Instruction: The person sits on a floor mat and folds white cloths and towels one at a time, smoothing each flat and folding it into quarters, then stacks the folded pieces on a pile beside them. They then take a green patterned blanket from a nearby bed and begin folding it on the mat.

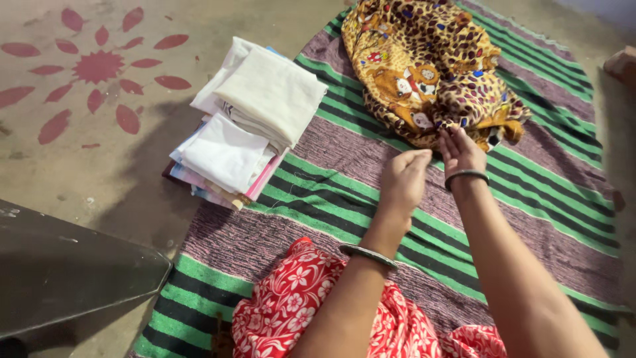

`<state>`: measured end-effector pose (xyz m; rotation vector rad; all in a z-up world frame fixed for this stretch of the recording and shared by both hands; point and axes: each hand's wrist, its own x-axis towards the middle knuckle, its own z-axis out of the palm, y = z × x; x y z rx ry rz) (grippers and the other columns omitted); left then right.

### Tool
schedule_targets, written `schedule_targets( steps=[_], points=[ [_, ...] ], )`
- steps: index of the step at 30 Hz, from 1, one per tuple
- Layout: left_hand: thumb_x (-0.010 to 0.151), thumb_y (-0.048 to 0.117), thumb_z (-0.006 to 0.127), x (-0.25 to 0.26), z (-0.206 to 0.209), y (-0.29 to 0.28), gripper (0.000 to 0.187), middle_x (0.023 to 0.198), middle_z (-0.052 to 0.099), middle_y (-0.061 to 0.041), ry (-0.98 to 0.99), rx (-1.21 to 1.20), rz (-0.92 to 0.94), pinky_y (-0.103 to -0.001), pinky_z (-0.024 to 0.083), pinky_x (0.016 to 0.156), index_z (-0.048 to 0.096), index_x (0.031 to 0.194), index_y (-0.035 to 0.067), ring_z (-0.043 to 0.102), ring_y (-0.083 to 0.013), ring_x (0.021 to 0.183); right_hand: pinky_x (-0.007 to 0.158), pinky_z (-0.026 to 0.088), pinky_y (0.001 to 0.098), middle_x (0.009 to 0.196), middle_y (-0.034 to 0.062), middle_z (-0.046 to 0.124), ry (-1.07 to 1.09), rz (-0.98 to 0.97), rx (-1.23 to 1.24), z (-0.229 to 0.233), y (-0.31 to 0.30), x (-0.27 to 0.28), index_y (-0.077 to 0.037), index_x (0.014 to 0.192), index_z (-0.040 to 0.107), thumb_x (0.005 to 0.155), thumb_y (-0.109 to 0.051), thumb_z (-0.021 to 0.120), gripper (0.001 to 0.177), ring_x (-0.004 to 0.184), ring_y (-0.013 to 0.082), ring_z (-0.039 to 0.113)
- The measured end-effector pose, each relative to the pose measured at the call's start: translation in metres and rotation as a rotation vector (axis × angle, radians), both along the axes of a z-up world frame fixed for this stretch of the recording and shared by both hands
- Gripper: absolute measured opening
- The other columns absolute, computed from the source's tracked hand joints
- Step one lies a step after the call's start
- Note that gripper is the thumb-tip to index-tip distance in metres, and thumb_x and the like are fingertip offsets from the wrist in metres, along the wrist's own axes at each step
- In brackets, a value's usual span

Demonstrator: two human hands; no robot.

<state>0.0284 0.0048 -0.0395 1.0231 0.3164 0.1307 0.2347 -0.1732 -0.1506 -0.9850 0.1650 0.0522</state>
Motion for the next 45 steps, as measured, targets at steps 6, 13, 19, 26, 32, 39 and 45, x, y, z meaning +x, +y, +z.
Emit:
schedule_targets(
  steps=[6,13,19,26,32,39,45],
  points=[
    [0.095,0.030,0.060,0.000,-0.011,-0.003,0.039,0.101,0.076,-0.013,-0.024,0.274,0.070,-0.034,0.054,0.081,0.072,0.111,-0.002,0.071,-0.0208,0.091,0.095,0.061,0.0384,0.108,0.0158,0.075,-0.156,0.233,-0.432,0.056,0.005,-0.159,0.004,0.109,0.071,0.092,-0.011,0.073,0.023,0.098,0.0245,0.073],
    [0.078,0.021,0.080,-0.023,-0.038,-0.025,0.056,0.111,0.074,-0.021,0.263,0.819,-0.442,-0.041,0.060,0.087,0.060,0.126,0.001,0.075,-0.0308,0.099,0.090,0.060,0.0353,0.101,0.0110,0.080,-0.111,0.698,-0.715,0.073,-0.001,-0.301,0.005,0.110,0.076,0.090,-0.009,0.072,0.025,0.095,0.0208,0.074],
    [0.074,-0.004,0.064,-0.054,-0.050,-0.038,0.042,0.103,0.075,-0.020,0.015,0.965,-0.463,-0.038,0.057,0.081,0.077,0.114,0.003,0.074,-0.0278,0.090,0.091,0.063,0.0351,0.121,0.0193,0.064,-0.254,0.257,-1.177,0.104,-0.040,-0.299,-0.006,0.134,0.060,0.078,-0.002,0.077,0.058,0.106,0.0268,0.070],
    [0.086,0.002,0.063,-0.083,-0.049,-0.070,0.030,0.089,0.072,-0.007,-0.236,0.495,-0.906,-0.027,0.049,0.061,0.076,0.113,0.002,0.060,-0.0115,0.069,0.096,0.058,0.0409,0.148,0.0264,0.044,-0.824,0.394,-1.371,0.044,-0.098,-0.283,-0.007,0.135,0.059,0.061,0.008,0.079,0.077,0.123,0.0380,0.056],
    [0.093,0.031,0.067,-0.059,-0.058,-0.063,0.033,0.104,0.076,-0.006,-0.033,0.566,-0.336,-0.029,0.055,0.079,0.075,0.115,0.008,0.068,-0.0126,0.089,0.095,0.060,0.0418,0.122,0.0200,0.073,0.038,0.196,-0.323,-0.003,-0.141,-0.277,0.006,0.140,0.052,0.092,-0.014,0.060,0.053,0.111,0.0312,0.072],
    [0.099,0.036,0.079,-0.026,-0.099,-0.048,0.104,0.138,0.055,-0.020,0.327,0.319,-0.155,-0.035,0.050,0.105,0.004,0.156,-0.007,0.061,-0.0224,0.120,0.098,0.056,0.0457,0.133,0.0158,0.066,-0.010,0.691,0.178,0.011,-0.142,-0.288,-0.002,0.146,0.046,0.084,-0.009,0.077,0.070,0.116,0.0287,0.066],
    [0.081,-0.013,0.055,-0.023,-0.067,-0.046,0.050,0.109,0.069,-0.016,0.322,0.210,-0.192,-0.035,0.069,0.066,0.044,0.128,0.004,0.076,-0.0239,0.088,0.093,0.057,0.0442,0.131,0.0130,0.065,0.070,0.663,-0.049,0.024,-0.135,-0.278,-0.005,0.144,0.049,0.085,-0.016,0.075,0.065,0.112,0.0255,0.067]
  ],
)
